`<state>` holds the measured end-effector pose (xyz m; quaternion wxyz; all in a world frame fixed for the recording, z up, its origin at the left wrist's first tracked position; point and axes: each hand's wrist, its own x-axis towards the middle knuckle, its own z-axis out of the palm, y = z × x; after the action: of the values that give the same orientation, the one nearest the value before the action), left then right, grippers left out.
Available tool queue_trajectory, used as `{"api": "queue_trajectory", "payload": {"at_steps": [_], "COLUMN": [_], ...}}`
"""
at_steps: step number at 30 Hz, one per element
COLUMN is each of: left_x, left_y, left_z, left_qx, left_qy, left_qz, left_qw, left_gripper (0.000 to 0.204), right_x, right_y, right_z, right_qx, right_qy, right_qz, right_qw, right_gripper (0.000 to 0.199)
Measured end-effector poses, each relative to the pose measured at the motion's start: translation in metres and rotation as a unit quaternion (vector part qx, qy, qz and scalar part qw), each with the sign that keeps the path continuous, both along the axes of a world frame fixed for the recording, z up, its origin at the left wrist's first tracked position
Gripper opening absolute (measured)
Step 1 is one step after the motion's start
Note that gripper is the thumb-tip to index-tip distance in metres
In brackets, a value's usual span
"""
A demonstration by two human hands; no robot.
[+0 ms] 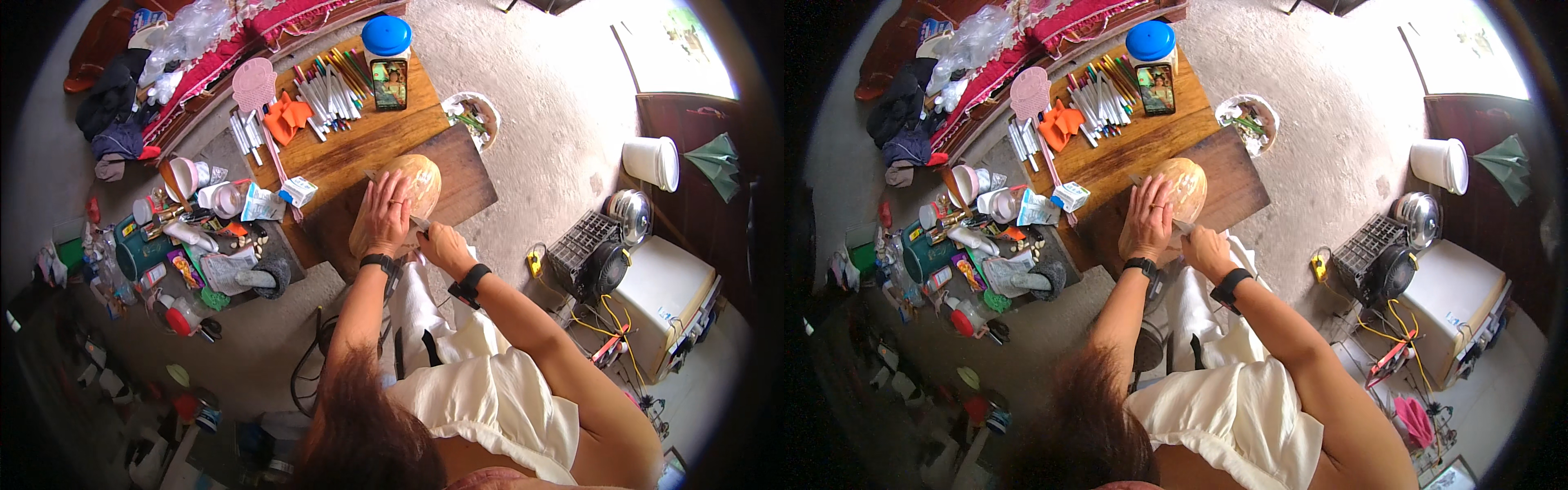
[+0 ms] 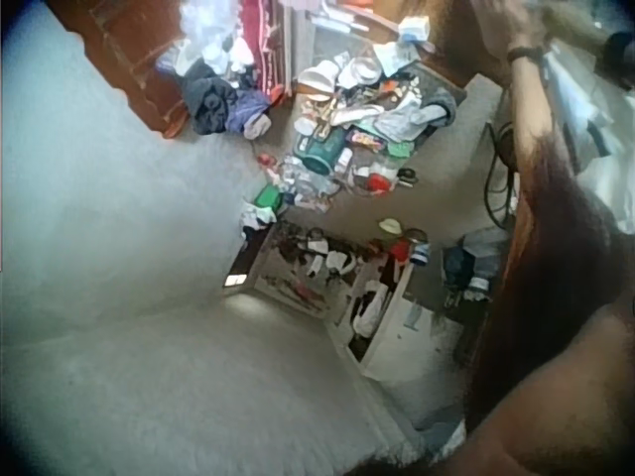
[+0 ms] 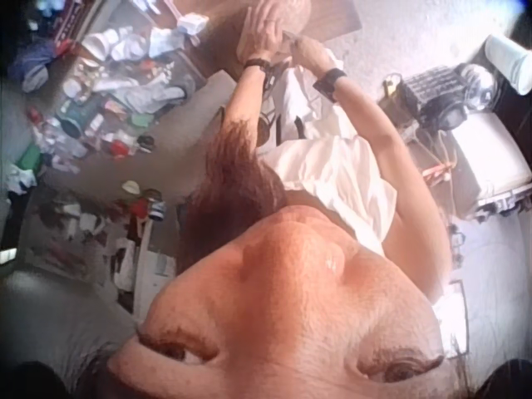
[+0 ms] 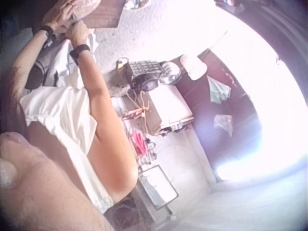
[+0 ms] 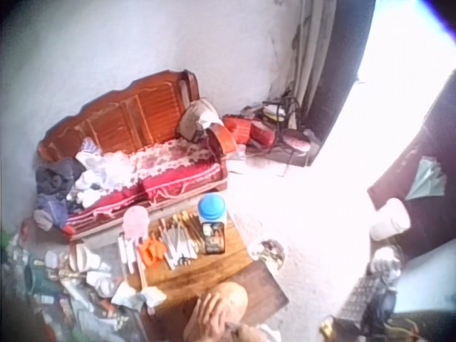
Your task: The person cuts a pumpkin in half with a cleaver on a wooden board. They scoop out the seeds from the pumpkin by hand and then carry the halves outside to a table.
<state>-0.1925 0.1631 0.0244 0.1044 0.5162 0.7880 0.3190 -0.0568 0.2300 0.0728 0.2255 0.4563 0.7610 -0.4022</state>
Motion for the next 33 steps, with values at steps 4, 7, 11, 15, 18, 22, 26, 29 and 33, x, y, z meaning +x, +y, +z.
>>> {"api": "queue_trajectory", "payload": {"at_steps": [4,7,11,15,18,22,26,29,33], "left_x": [-0.004,-0.005,-0.008,-0.009,-0.006,0.0,0.003,0.0,-0.003], "left_y": [0.001,0.004,0.004,0.006,0.006,0.007,0.007,0.006,0.001], "left_z": [-0.001,-0.002,-0.004,-0.003,-0.003,-0.004,-0.002,0.0,0.004], "left_qx": [0.005,0.005,-0.007,-0.013,-0.017,-0.024,-0.016,-0.016,-0.036], "left_qy": [0.003,0.003,0.014,0.01,0.008,0.026,0.037,0.023,0.006], "left_qz": [-0.013,-0.02,-0.04,-0.055,-0.051,-0.064,-0.066,-0.067,-0.09], "left_qw": [1.0,1.0,0.999,0.998,0.999,0.997,0.997,0.997,0.995], "left_gripper": [0.046,0.047,0.048,0.048,0.048,0.048,0.047,0.047,0.05], "right_x": [-0.005,-0.006,-0.011,-0.012,-0.013,-0.006,0.002,-0.002,-0.005], "right_y": [0.001,0.0,0.0,0.001,0.005,0.007,0.004,0.005,0.008], "right_z": [-0.006,-0.017,-0.02,-0.02,-0.014,-0.022,-0.031,-0.025,-0.017], "right_qx": [-0.012,-0.01,-0.024,-0.038,-0.044,-0.068,-0.067,-0.074,-0.072], "right_qy": [-0.005,-0.043,-0.101,-0.114,-0.106,-0.116,-0.105,-0.099,-0.099], "right_qz": [-0.04,-0.054,-0.052,-0.058,-0.088,-0.06,-0.073,-0.072,-0.057], "right_qw": [0.999,0.998,0.993,0.991,0.99,0.989,0.989,0.99,0.991], "right_gripper": [0.043,0.041,0.036,0.035,0.034,0.034,0.034,0.035,0.037]}}
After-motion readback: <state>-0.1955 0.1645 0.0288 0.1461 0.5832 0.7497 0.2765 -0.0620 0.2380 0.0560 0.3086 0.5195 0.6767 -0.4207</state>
